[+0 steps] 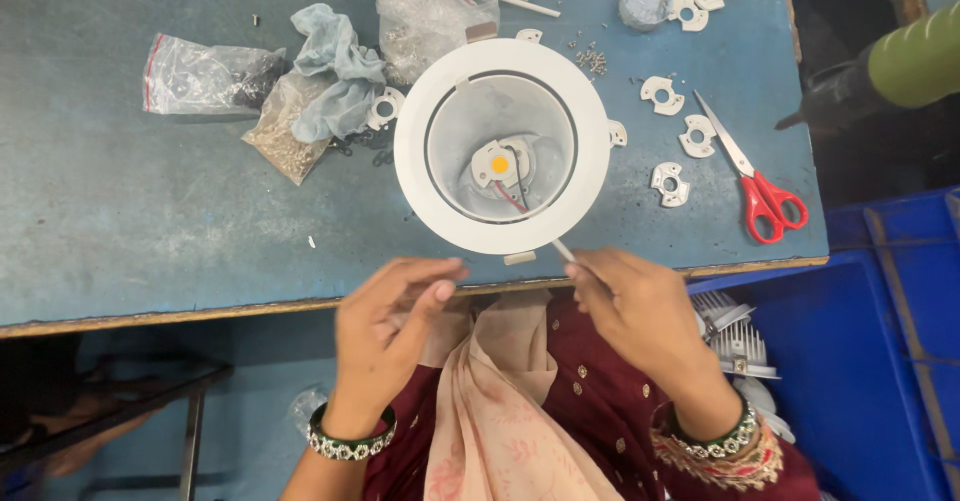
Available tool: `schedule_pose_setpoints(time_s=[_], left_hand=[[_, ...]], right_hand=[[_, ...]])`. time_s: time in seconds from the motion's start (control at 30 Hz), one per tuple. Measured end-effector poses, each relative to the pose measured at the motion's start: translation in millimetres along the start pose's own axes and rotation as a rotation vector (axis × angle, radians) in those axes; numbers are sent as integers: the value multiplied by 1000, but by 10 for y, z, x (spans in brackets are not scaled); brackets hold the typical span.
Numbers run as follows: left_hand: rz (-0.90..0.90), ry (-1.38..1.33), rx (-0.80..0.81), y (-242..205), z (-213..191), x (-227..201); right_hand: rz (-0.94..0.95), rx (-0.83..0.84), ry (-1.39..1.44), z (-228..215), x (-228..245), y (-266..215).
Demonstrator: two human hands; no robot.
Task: The person assembles LED light fixtures at a workbench. They insert LED modules into white housings, connect wires, and use a green power tool to secure components. The person handles multiple fixtures, moving completed units aside and picking up new ones to continue the assembly process.
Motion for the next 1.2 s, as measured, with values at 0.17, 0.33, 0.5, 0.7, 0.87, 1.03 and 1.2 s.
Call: schedule_pose_setpoints(time_s=[0.17, 0.33, 0.5, 0.7, 0.87, 1.03, 1.2], left_hand=[[486, 515, -62, 288, -59, -491], [675, 727, 35, 495, 58, -697], [657, 743, 198, 552, 204, -529], [630, 724, 194, 552, 201, -433], [626, 745, 214, 575, 198, -418], [637, 743, 223, 583, 193, -401], [636, 732, 220, 590, 191, -400]], right_hand=[[379, 175, 271, 157, -119, -74], [553, 192, 650, 353, -322, -126], [515, 187, 690, 385, -337, -33], [204, -170, 363, 374, -109, 40], [139, -200, 294, 419, -49, 18], [82, -196, 226, 357, -6, 14], [-106, -242, 75, 268, -53, 97]])
Point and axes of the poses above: each hand's wrist, its own y-axis towards the middle knuckle, its own z-axis out of the palm, x = y × z, the point moved 2 cm from there along y, towards the middle knuckle, and after that the axes turned 6 degrees about -x, right-handed, at the moved point
